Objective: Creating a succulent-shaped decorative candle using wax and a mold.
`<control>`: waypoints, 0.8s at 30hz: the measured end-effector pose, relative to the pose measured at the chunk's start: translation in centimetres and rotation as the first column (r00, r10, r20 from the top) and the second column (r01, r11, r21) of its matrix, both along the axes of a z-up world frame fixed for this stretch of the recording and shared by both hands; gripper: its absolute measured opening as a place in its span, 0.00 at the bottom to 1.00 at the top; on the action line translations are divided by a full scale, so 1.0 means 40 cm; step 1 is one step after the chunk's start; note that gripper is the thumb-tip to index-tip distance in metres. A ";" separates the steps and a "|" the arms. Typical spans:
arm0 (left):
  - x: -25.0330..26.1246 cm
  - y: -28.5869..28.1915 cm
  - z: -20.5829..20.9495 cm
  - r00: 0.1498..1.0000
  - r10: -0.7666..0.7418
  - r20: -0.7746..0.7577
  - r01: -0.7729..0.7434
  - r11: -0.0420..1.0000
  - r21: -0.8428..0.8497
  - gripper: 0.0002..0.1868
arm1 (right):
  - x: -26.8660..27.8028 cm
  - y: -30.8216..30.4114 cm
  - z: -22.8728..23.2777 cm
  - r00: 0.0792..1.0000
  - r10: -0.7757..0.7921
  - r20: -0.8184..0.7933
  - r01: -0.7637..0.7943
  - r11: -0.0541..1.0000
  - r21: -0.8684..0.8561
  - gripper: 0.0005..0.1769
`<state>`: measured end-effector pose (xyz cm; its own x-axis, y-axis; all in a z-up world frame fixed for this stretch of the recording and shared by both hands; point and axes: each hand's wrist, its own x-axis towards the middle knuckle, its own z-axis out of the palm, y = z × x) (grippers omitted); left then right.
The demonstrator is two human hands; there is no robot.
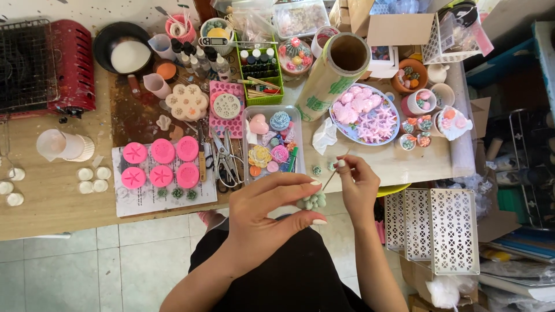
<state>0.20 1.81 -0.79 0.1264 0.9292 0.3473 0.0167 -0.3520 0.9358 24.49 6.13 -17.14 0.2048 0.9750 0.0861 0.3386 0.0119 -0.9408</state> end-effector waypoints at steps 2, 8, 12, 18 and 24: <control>-0.005 0.020 -0.014 0.993 0.051 -0.110 -0.045 0.997 0.057 0.20 | 0.019 0.030 -0.020 0.991 -0.041 -0.131 0.034 0.998 -0.058 0.06; 0.003 0.079 -0.182 0.991 0.033 0.132 0.004 0.963 -0.269 0.21 | 0.099 0.014 -0.111 0.898 -0.059 -0.437 0.020 0.995 -0.094 0.11; 0.018 0.122 -0.296 0.988 -0.059 0.140 0.123 0.857 -0.501 0.39 | -0.049 -0.041 0.126 0.962 0.262 -0.073 -0.271 0.947 -0.175 0.35; 0.025 0.113 -0.553 0.951 -0.302 -0.068 0.165 0.679 -0.715 0.45 | -0.086 -0.082 -0.004 0.809 0.517 0.280 -0.523 0.850 -0.058 0.25; 0.059 0.095 -0.651 0.933 -0.353 -0.062 0.162 0.569 -0.806 0.43 | -0.059 -0.097 -0.099 0.826 0.520 0.217 -0.491 0.854 -0.173 0.22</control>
